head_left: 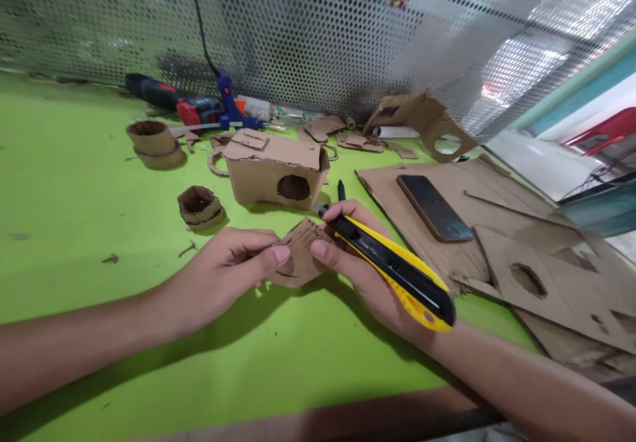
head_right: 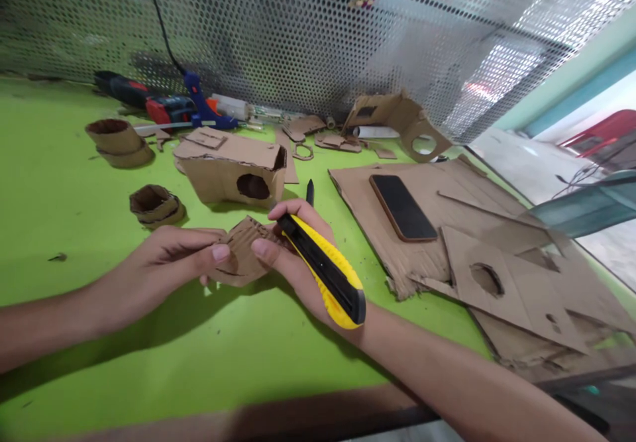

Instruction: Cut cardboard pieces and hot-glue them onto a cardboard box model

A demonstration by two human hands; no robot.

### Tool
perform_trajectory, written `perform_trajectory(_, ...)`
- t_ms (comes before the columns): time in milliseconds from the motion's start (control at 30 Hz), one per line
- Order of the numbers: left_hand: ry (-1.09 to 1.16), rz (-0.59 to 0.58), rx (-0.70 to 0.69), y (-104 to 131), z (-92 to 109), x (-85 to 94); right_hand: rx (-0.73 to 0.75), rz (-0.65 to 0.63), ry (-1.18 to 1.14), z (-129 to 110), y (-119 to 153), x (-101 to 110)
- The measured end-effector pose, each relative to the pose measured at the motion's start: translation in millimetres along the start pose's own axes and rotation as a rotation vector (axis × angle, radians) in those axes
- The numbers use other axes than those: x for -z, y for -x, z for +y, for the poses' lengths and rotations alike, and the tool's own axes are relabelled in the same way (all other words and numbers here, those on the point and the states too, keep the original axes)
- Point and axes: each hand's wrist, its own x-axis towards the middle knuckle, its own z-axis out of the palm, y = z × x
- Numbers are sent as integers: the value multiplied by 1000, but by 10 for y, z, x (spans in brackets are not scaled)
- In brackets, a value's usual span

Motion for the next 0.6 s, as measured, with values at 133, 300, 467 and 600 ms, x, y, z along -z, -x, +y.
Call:
perform_trajectory(133,64,47,11,-19,-14,8,-35,-22,-13,40,0,40)
perform_trajectory(300,85,-2,9,-44,-23,22,-58,-62,-92,82,-21,73)
perform_trajectory(467,87,-79,14,-42,-48,15,-106,-98,-126,91,-41,88)
perform_trajectory(600,61,-107,54,-18,-65,7,-124,-127,-175,117,-40,84)
